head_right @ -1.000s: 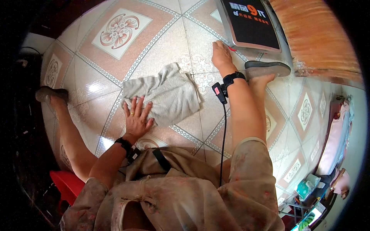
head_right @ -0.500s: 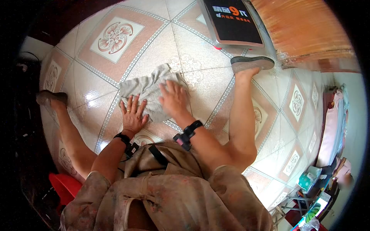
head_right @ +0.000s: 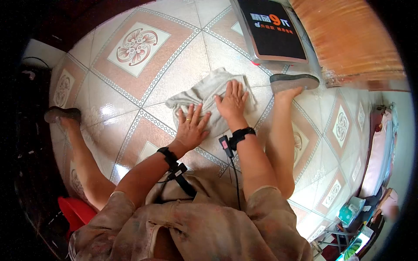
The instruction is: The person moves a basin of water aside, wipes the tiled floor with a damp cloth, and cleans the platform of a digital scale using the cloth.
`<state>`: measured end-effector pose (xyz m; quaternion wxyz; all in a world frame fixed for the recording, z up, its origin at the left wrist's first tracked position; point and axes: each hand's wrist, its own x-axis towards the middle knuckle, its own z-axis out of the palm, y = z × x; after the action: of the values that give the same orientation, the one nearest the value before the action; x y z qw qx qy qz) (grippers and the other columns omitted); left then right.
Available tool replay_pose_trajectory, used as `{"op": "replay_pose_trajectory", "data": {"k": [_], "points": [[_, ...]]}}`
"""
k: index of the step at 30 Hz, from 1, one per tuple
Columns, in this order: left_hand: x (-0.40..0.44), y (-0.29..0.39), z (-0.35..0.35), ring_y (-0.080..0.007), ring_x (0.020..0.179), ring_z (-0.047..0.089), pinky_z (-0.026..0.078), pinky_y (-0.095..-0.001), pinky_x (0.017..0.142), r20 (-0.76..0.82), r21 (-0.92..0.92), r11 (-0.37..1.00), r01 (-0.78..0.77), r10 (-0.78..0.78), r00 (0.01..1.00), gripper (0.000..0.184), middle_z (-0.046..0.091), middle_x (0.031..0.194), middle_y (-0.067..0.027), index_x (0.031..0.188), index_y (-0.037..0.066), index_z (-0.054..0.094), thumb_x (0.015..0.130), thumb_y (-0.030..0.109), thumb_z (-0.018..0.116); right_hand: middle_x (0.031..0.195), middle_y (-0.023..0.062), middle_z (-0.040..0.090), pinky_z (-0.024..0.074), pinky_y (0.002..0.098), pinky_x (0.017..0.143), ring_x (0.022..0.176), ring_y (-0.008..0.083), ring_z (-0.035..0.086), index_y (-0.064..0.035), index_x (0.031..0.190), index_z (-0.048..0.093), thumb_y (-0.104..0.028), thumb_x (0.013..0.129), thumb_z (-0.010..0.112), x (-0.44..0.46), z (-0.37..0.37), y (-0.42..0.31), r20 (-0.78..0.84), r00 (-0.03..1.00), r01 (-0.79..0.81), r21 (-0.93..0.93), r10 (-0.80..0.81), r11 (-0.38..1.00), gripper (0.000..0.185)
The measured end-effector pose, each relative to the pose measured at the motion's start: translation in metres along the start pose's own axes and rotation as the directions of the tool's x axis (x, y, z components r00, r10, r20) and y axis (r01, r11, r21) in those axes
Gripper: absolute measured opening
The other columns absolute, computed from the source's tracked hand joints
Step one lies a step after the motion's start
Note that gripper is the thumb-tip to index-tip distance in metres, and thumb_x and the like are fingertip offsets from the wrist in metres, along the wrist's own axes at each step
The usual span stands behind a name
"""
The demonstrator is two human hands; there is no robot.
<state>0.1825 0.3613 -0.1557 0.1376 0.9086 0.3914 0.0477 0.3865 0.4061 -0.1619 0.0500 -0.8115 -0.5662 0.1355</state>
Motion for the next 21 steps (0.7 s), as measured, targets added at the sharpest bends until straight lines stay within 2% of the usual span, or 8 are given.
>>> {"op": "replay_pose_trajectory", "data": {"k": [3, 6, 8, 9, 11, 14, 16, 21], "points": [[0.036, -0.008, 0.0, -0.0442, 0.146, 0.024, 0.017, -0.0712, 0.111, -0.026, 0.007, 1.0, 0.004, -0.004, 1.0, 0.071, 0.025, 0.16, -0.0205, 0.15, 0.018, 0.042, 0.088, 0.046, 0.064, 0.162, 0.013, 0.025, 0.0118, 0.0563, 0.121, 0.152, 0.0327, 0.015, -0.003, 0.153, 0.031, -0.037, 0.089, 0.061, 0.055, -0.006, -0.011, 0.016, 0.998, 0.069, -0.066, -0.068, 0.995, 0.078], [0.071, -0.027, 0.0, -0.0427, 0.147, 0.023, 0.017, -0.0702, 0.112, -0.035, 0.025, 0.997, 0.08, -0.079, 0.996, 0.07, 0.026, 0.16, -0.0206, 0.15, 0.018, 0.042, 0.089, 0.045, 0.063, 0.164, 0.0119, 0.022, 0.0092, 0.0532, 0.122, 0.153, 0.0313, 0.013, -0.0039, 0.154, 0.028, -0.032, 0.092, 0.055, 0.119, 0.001, -0.048, 0.041, 0.972, 0.232, -0.067, -0.229, 0.97, 0.074], [0.086, -0.053, 0.001, -0.0404, 0.148, 0.023, 0.016, -0.0694, 0.113, -0.084, 0.065, 0.989, 0.129, -0.124, 0.989, 0.07, 0.025, 0.161, -0.0189, 0.151, 0.018, 0.04, 0.09, 0.043, 0.062, 0.165, 0.0115, 0.019, 0.0054, 0.0506, 0.123, 0.153, 0.0285, 0.011, -0.0043, 0.156, 0.025, -0.031, 0.094, 0.048, 0.152, 0.009, -0.093, 0.058, 0.948, 0.314, -0.021, -0.312, 0.949, 0.071], [0.089, -0.07, -0.003, -0.04, 0.148, 0.023, 0.015, -0.0693, 0.113, -0.103, 0.085, 0.985, 0.148, -0.139, 0.985, 0.07, 0.025, 0.161, -0.0182, 0.151, 0.018, 0.04, 0.09, 0.042, 0.062, 0.165, 0.0109, 0.019, 0.0028, 0.0487, 0.124, 0.154, 0.026, 0.01, -0.0059, 0.156, 0.025, -0.034, 0.095, 0.044, 0.164, 0.013, -0.11, 0.049, 0.925, 0.378, -0.073, -0.376, 0.923, 0.069], [0.086, -0.1, -0.012, -0.0387, 0.147, 0.025, 0.015, -0.0692, 0.113, -0.132, 0.127, 0.979, 0.158, -0.141, 0.981, 0.067, 0.026, 0.161, -0.016, 0.151, 0.019, 0.04, 0.091, 0.039, 0.061, 0.165, 0.0108, 0.019, 0.0023, 0.0483, 0.124, 0.154, 0.0259, 0.011, -0.0069, 0.156, 0.027, -0.034, 0.096, 0.044, 0.166, 0.013, -0.12, 0.015, 0.924, 0.381, -0.009, -0.381, 0.924, 0.068], [0.064, -0.118, -0.019, -0.0384, 0.147, 0.026, 0.015, -0.069, 0.113, -0.157, 0.151, 0.983, 0.109, -0.085, 0.984, 0.065, 0.027, 0.16, -0.0158, 0.151, 0.023, 0.039, 0.092, 0.037, 0.06, 0.164, 0.01, 0.022, 0.0025, 0.0491, 0.123, 0.153, 0.0269, 0.013, -0.0083, 0.155, 0.03, -0.04, 0.097, 0.045, 0.146, 0.026, -0.107, -0.091, 0.916, 0.392, -0.009, -0.391, 0.92, 0.069], [0.044, -0.115, -0.022, -0.0378, 0.147, 0.025, 0.016, -0.069, 0.113, -0.117, 0.153, 0.985, 0.079, -0.061, 0.991, 0.063, 0.026, 0.161, -0.0148, 0.152, 0.027, 0.038, 0.093, 0.039, 0.057, 0.164, 0.0104, 0.024, 0.0029, 0.0498, 0.123, 0.153, 0.0278, 0.013, -0.0078, 0.155, 0.031, -0.044, 0.096, 0.047, 0.103, 0.029, -0.088, -0.155, 0.918, 0.364, -0.029, -0.364, 0.931, 0.07], [-0.029, -0.083, -0.03, -0.0372, 0.148, 0.022, 0.015, -0.0696, 0.113, -0.003, 0.126, 0.991, -0.044, 0.045, 0.999, 0.063, 0.023, 0.162, -0.0124, 0.152, 0.029, 0.038, 0.094, 0.045, 0.056, 0.163, 0.0142, 0.024, 0.0034, 0.0528, 0.122, 0.152, 0.0312, 0.015, -0.0053, 0.154, 0.031, -0.045, 0.094, 0.054, 0.0, 0.038, -0.067, -0.126, 0.925, 0.356, -0.046, -0.359, 0.933, 0.075]]}}
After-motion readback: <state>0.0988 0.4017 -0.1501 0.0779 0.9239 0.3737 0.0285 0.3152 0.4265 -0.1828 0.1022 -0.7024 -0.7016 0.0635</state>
